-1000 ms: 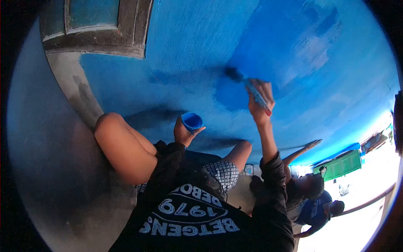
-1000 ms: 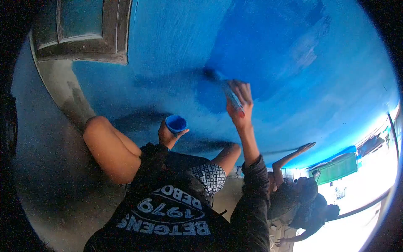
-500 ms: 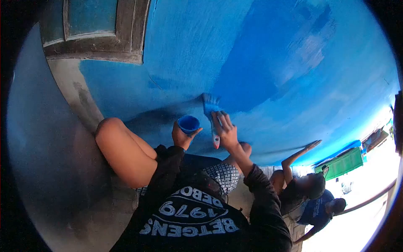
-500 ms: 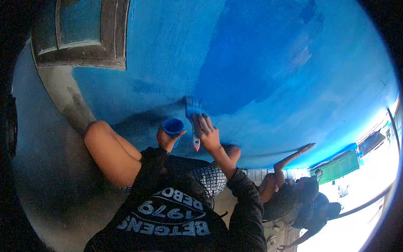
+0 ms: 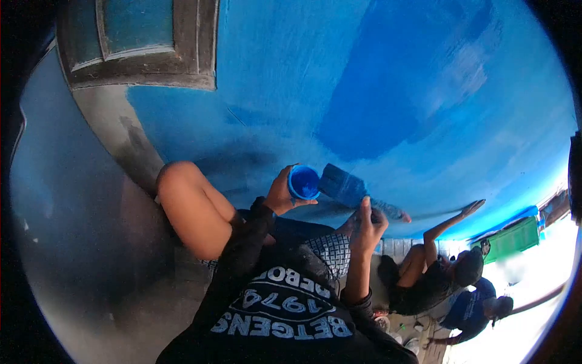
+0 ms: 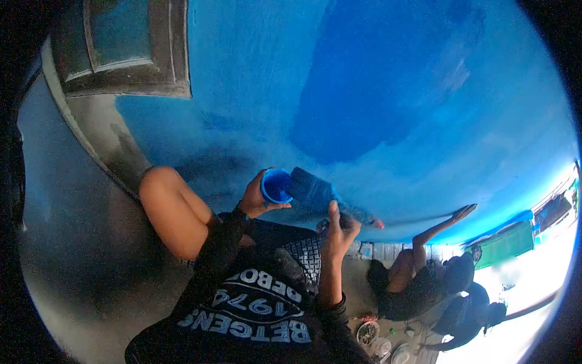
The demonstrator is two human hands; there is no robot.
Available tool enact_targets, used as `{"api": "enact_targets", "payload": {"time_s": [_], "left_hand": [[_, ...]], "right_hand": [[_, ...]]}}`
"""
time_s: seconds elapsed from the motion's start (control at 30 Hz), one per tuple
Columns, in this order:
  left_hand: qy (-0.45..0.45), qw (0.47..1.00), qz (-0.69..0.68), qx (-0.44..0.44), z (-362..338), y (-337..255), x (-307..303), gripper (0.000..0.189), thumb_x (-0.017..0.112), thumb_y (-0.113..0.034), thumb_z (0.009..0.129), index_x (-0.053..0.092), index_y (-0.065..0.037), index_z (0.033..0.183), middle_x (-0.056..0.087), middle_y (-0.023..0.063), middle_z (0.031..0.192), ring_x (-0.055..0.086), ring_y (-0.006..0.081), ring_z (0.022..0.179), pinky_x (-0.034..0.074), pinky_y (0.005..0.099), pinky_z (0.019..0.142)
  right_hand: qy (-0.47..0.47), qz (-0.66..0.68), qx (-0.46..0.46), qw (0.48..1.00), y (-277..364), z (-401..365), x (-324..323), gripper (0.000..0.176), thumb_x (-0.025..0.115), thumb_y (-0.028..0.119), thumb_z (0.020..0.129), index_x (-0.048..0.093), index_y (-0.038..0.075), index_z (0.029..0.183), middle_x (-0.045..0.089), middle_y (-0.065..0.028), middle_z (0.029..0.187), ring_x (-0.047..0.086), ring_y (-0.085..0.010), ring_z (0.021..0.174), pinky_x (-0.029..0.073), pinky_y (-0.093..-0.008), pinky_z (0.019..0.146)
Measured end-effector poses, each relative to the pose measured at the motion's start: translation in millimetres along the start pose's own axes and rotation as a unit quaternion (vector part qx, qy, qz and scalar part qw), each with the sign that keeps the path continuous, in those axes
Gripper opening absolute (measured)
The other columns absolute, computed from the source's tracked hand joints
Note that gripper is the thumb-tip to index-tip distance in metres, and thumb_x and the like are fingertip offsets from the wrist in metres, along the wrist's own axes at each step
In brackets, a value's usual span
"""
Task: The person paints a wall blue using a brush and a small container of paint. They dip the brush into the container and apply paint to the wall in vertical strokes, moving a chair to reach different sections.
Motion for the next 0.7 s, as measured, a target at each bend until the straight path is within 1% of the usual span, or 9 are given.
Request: {"api": "enact_targets", "payload": {"time_s": [0.07,0.27,0.33,0.4,0.5,0.53,0.6,0.63,0.7], "left_hand": [[0.066,0.967,-0.232,-0.084,1.5,4.6,6.8,0.107,0.099,-0.035,0.054,0.042,-0.006,0.139,0.056,0.0150,0.129,0.057,0.0319,0.121,0.048,0.0460,0.103],[0.075,0.991,-0.111,0.017,8.5,-30.5,-12.7,0.102,0.099,-0.035,0.056,0.045,-0.011,0.139,0.061,0.0143,0.129,0.061,0.0313,0.120,0.051,0.0477,0.102],[0.082,0.990,-0.109,0.023,10.3,-37.7,-17.6,0.101,0.099,-0.031,0.056,0.045,-0.009,0.139,0.060,0.0134,0.128,0.060,0.0298,0.120,0.052,0.0453,0.100],[0.094,0.989,-0.104,0.036,16.3,-38.7,-18.5,0.100,0.099,-0.028,0.057,0.044,-0.007,0.138,0.060,0.0124,0.127,0.060,0.0282,0.119,0.053,0.0430,0.098],[0.079,0.979,-0.185,0.022,9.3,-31.4,-19.5,0.100,0.099,-0.027,0.057,0.044,-0.008,0.138,0.059,0.0124,0.128,0.061,0.0282,0.119,0.053,0.0415,0.098],[0.079,0.983,-0.165,0.023,9.7,-30.8,-19.5,0.100,0.099,-0.028,0.057,0.045,-0.007,0.138,0.060,0.0122,0.128,0.061,0.0281,0.119,0.053,0.0413,0.098],[0.077,0.985,-0.149,0.026,6.9,-25.9,-16.0,0.100,0.099,-0.028,0.057,0.045,-0.007,0.138,0.060,0.0120,0.128,0.061,0.0279,0.119,0.053,0.0411,0.099],[0.092,0.969,-0.224,-0.043,-0.4,-12.5,-9.6,0.100,0.099,-0.027,0.057,0.045,-0.007,0.139,0.059,0.0124,0.129,0.061,0.0279,0.120,0.053,0.0415,0.099],[0.114,0.941,-0.305,-0.097,3.7,-1.3,-2.2,0.099,0.099,-0.026,0.057,0.045,-0.007,0.139,0.058,0.0127,0.131,0.060,0.0279,0.120,0.053,0.0420,0.099]], "right_hand": [[-0.032,0.028,0.011,0.999,1.6,1.9,-0.8,0.042,0.074,0.025,0.092,0.053,0.004,0.064,0.052,0.0001,0.059,0.051,-0.0096,0.052,0.039,-0.0280,0.045],[-0.011,-0.039,0.034,0.999,-33.7,1.2,3.8,0.038,0.074,0.025,0.092,0.064,-0.005,0.071,0.057,-0.0008,0.064,0.045,-0.0109,0.052,0.041,-0.0286,0.049],[0.075,-0.130,-0.030,0.988,-41.3,2.4,8.2,0.037,0.074,0.022,0.092,0.061,-0.001,0.066,0.057,-0.0030,0.060,0.054,-0.0125,0.042,0.043,-0.0252,0.044],[0.082,-0.182,-0.084,0.976,-38.2,2.5,5.2,0.033,0.075,0.019,0.092,0.062,-0.002,0.069,0.058,-0.0041,0.060,0.055,-0.0118,0.045,0.043,-0.0244,0.045],[0.004,-0.156,-0.011,0.988,-31.5,-1.5,-7.9,0.025,0.082,0.019,0.082,0.074,-0.004,0.088,0.049,-0.0108,0.108,0.052,-0.0248,0.094,0.041,-0.0358,0.082],[-0.001,-0.160,-0.005,0.987,-26.9,-3.0,-7.4,0.025,0.082,0.019,0.082,0.074,-0.004,0.088,0.049,-0.0108,0.108,0.052,-0.0248,0.094,0.041,-0.0358,0.082],[0.021,-0.128,-0.048,0.990,-10.9,-3.5,2.8,0.024,0.082,0.018,0.082,0.075,-0.002,0.092,0.055,-0.0107,0.097,0.051,-0.0264,0.095,0.042,-0.0374,0.082],[0.018,-0.132,-0.049,0.990,-4.9,-5.5,5.8,0.024,0.082,0.018,0.082,0.075,-0.002,0.092,0.055,-0.0107,0.097,0.051,-0.0264,0.095,0.042,-0.0374,0.082],[0.064,-0.268,-0.237,0.932,24.0,-9.9,24.1,0.019,0.080,0.013,0.083,0.074,-0.002,0.092,0.060,-0.0105,0.087,0.058,-0.0212,0.074,0.045,-0.0313,0.063]]}}
Point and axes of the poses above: each hand's wrist, its own z-axis towards the middle knuckle, its own x-axis out of the palm, y = z × x, the point moved 5 cm from there along z, towards the middle knuckle
